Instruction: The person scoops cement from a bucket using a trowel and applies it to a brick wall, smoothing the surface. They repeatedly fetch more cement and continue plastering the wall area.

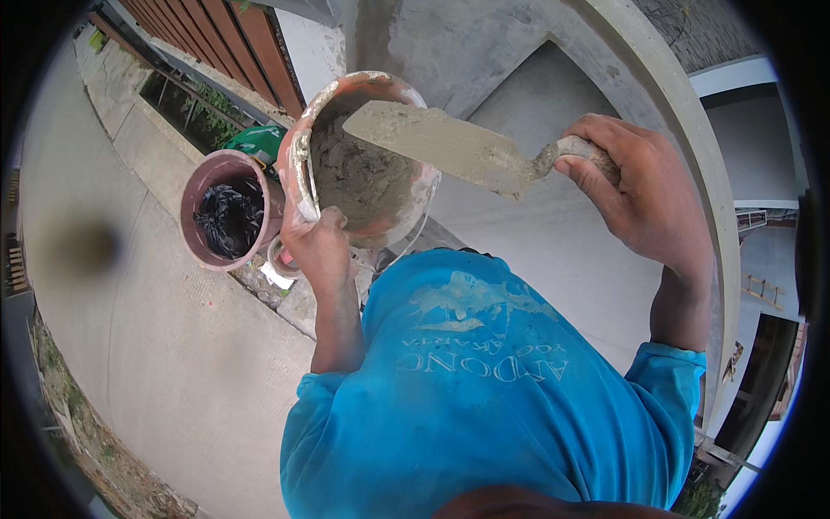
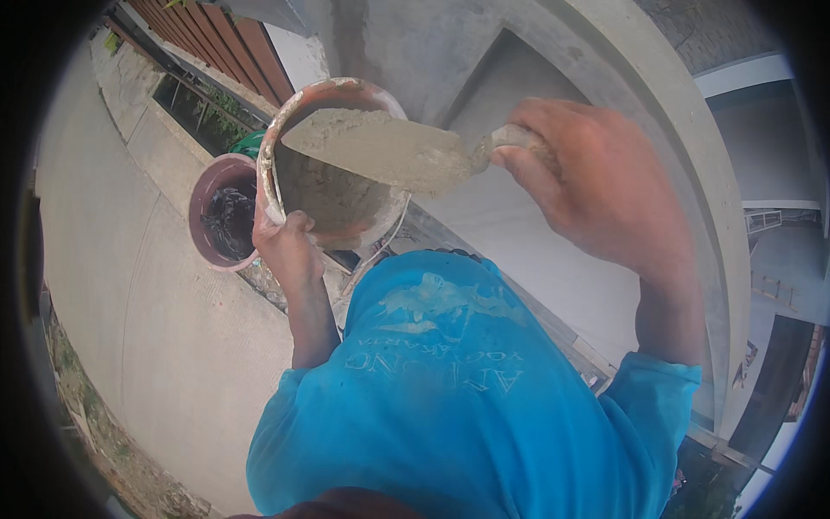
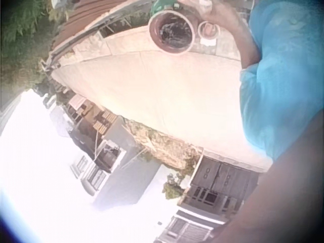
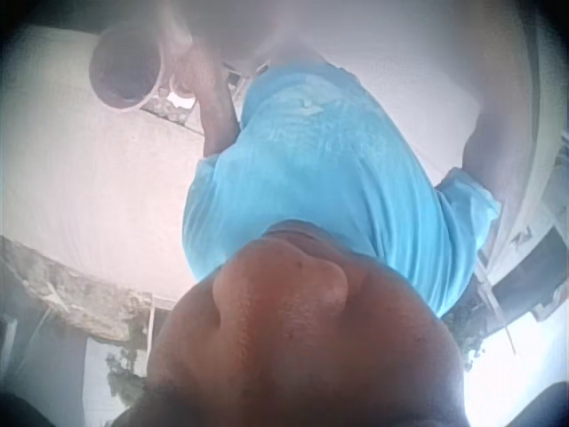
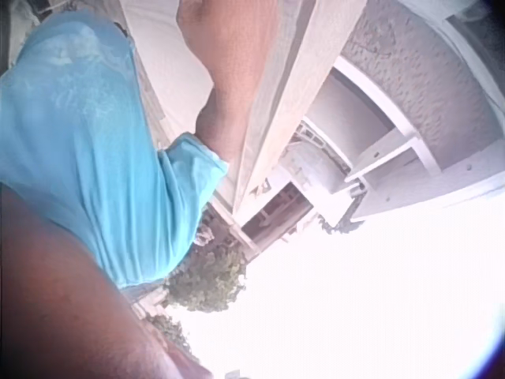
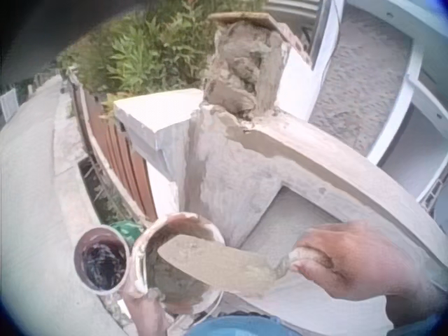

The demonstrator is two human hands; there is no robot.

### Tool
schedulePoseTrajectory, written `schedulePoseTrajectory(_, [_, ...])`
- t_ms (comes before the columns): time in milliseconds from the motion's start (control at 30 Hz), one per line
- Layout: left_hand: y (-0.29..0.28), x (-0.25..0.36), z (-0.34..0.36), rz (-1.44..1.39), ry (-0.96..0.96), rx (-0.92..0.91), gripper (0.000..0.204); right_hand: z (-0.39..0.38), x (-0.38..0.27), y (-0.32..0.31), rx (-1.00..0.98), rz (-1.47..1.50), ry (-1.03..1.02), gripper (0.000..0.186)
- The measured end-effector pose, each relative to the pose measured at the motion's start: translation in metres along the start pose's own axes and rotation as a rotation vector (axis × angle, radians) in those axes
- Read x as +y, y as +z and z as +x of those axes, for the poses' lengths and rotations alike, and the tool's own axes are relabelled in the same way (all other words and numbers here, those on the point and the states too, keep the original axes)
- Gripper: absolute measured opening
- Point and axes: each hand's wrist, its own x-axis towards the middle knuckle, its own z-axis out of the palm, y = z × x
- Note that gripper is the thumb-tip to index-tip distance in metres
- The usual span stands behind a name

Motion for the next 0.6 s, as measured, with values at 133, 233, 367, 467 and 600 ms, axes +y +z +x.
schedulePoseTrajectory(133, [0.0, 0.022, 0.0, 0.066, 0.136, -0.075, 0.084, 0.051, -0.035, 0.12, -0.061, -0.054, 0.144, 0.019])
schedulePoseTrajectory(233, [-0.006, 0.02, -0.001, 0.127, 0.202, -0.074, 0.081, 0.054, -0.041, 0.182, 0.045, -0.288, -0.146, 0.017])
schedulePoseTrajectory(367, [-0.004, 0.019, -0.003, 0.148, 0.203, 0.004, 0.079, 0.044, -0.024, 0.136, 0.334, -0.532, -0.258, 0.01])
schedulePoseTrajectory(467, [-0.003, 0.016, -0.002, 0.145, 0.164, -0.005, 0.079, 0.059, -0.003, 0.151, 0.485, -0.703, -0.288, 0.008])
schedulePoseTrajectory(600, [0.008, 0.015, -0.011, 0.05, 0.158, 0.029, 0.081, 0.043, -0.014, 0.21, 0.139, -0.396, -0.165, 0.015])
